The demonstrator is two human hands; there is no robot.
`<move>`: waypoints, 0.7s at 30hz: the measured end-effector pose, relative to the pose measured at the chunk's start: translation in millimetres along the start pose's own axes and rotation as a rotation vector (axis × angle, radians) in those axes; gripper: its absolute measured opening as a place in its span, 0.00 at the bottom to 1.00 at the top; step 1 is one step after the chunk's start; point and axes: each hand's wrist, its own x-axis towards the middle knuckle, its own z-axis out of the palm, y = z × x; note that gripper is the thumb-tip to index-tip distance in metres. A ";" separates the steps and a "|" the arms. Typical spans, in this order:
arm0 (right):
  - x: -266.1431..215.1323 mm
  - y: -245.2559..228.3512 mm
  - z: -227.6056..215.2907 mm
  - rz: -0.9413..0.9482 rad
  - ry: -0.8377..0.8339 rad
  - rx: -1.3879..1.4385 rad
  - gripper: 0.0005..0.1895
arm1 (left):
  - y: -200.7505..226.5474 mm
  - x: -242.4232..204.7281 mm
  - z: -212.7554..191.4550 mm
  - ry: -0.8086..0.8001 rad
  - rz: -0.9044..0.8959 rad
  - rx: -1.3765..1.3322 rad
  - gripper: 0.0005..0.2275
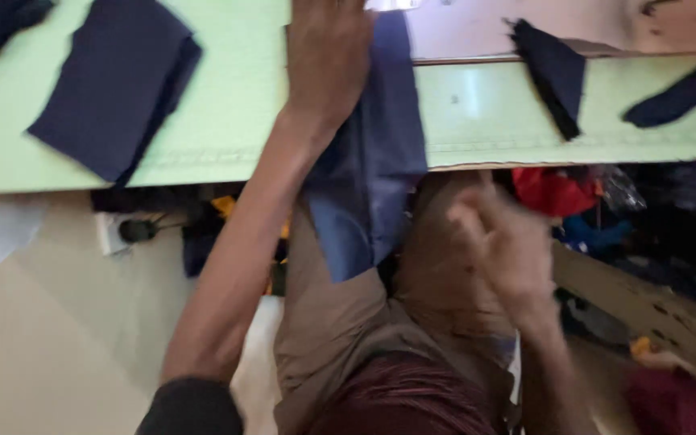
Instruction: Folding and aligning fabric pieces on a sewing machine table
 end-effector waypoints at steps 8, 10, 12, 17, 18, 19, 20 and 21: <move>110.4 48.0 -46.3 -0.303 0.515 -0.168 0.08 | 24.6 -32.6 -57.0 -0.329 -0.018 -0.471 0.18; 124.4 57.8 -40.3 -0.243 0.442 -0.186 0.11 | 22.8 -33.3 -60.7 -0.302 -0.030 -0.524 0.16; 130.2 73.1 -32.0 -0.322 0.502 -0.177 0.07 | 25.5 -33.7 -68.1 -0.301 -0.034 -0.536 0.17; 125.4 54.6 -63.5 -0.332 0.455 -0.059 0.04 | 43.8 -18.8 -81.6 -0.177 -0.110 -0.688 0.13; 122.9 51.6 -68.6 -0.321 0.442 -0.004 0.02 | 49.6 -12.5 -87.0 -0.116 -0.155 -0.766 0.12; 117.3 41.2 -70.7 -0.326 0.440 -0.003 0.02 | 58.2 -6.4 -91.6 -0.114 -0.159 -0.762 0.12; 110.5 31.1 -72.8 -0.212 0.386 0.287 0.01 | 67.3 -0.6 -96.4 -0.145 -0.239 -0.930 0.11; 103.6 21.2 -75.2 -0.096 0.312 0.580 0.05 | 76.7 5.5 -101.3 -0.176 -0.318 -1.099 0.13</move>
